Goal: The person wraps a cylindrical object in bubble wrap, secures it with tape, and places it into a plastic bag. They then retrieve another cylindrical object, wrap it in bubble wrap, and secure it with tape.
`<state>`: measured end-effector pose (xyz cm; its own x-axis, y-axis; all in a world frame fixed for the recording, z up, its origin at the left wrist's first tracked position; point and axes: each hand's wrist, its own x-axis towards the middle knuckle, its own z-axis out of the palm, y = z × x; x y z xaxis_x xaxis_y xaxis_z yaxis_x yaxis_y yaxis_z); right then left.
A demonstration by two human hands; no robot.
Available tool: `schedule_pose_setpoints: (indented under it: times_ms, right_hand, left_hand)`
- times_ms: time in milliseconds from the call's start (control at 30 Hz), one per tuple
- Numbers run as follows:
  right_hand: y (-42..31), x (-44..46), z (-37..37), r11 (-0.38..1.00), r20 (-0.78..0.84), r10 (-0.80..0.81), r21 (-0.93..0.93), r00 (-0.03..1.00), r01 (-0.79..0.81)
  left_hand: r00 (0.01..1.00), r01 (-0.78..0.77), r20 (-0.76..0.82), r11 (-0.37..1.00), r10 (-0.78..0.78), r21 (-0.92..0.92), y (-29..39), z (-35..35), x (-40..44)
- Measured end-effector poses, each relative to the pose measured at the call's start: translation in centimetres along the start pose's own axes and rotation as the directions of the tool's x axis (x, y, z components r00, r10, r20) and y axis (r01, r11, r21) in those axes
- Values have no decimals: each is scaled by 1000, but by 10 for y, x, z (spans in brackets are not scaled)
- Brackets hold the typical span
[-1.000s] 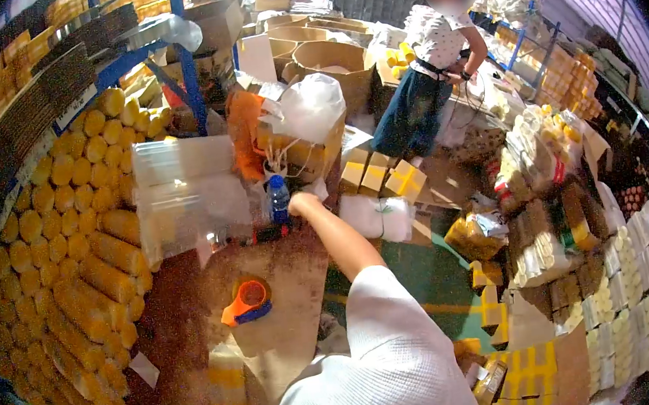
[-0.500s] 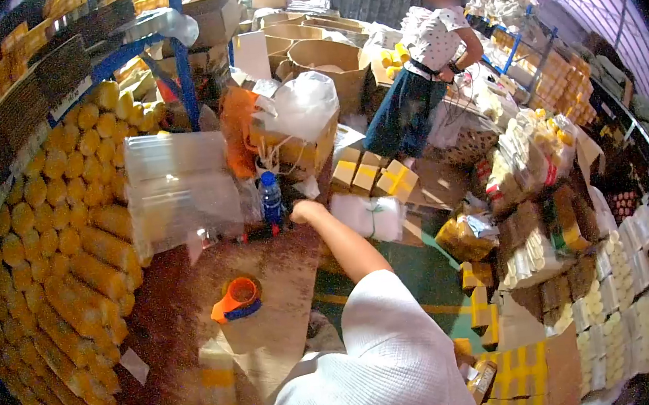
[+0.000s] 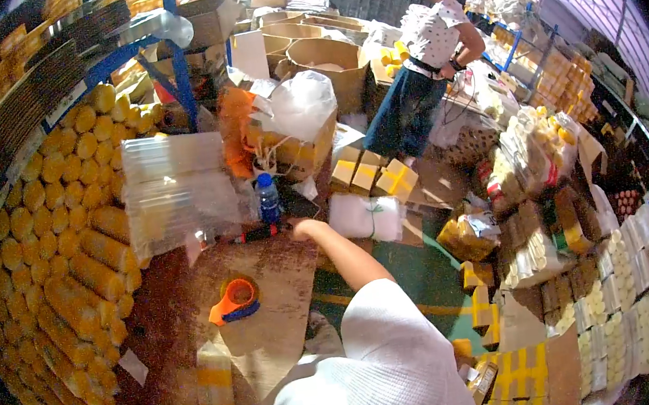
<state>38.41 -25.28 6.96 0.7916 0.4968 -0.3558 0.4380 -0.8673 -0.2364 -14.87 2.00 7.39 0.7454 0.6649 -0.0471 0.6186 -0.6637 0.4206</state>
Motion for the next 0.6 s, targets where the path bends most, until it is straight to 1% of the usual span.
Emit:
schedule_pose_setpoints:
  times_ms: [67,100,167,200,233,267,300,333,400,433,467,500,533,600]
  right_hand:
    - [3,-12,0,999,27,-48,-1,998,48]
    - [-16,-24,-16,998,171,58,-43,984,-52]
    - [-44,-74,-45,999,206,46,10,978,-49]
    - [-50,-86,-46,998,232,32,37,972,-41]
    - [-31,-55,-17,996,255,6,-88,967,17]
    - [-46,-67,-23,989,239,-19,-136,971,53]
    - [-49,-65,-15,983,227,-77,-147,971,112]
    - [-48,-62,-5,974,192,-173,-111,966,197]
    - [-51,-65,9,919,98,-394,17,914,394]
    - [-56,-67,18,866,46,-496,96,867,490]
    - [-62,-74,26,822,-4,-553,158,833,546]
    - [-68,-81,38,753,-64,-617,243,785,612]
    - [-110,-117,-2,861,-37,-487,146,872,487]
    - [-144,-145,-9,859,-31,-475,201,879,471]
  left_hand:
    - [1000,5,-14,1000,-6,-31,-1,1,-1]
    - [1000,12,-24,999,-13,-50,-3,1,-2]
    - [997,37,-57,992,-45,-123,-11,2,-7]
    - [994,55,-82,984,-70,-172,-19,2,-13]
    - [988,78,-110,962,-110,-261,-26,3,-17]
    - [977,109,-135,926,-168,-361,-36,3,-25]
    - [958,151,-148,869,-247,-472,-48,2,-38]
    - [934,187,-146,793,-327,-580,-62,3,-53]
    - [868,242,-80,558,-490,-793,-78,0,-81]
    - [838,250,-12,404,-546,-880,-84,-6,-93]
    - [836,261,51,314,-546,-913,-86,-13,-104]
    - [832,272,129,195,-540,-942,-85,-19,-108]
    - [842,319,196,172,-502,-932,-79,-32,-112]
    - [931,261,95,461,-353,-848,-46,-69,-104]
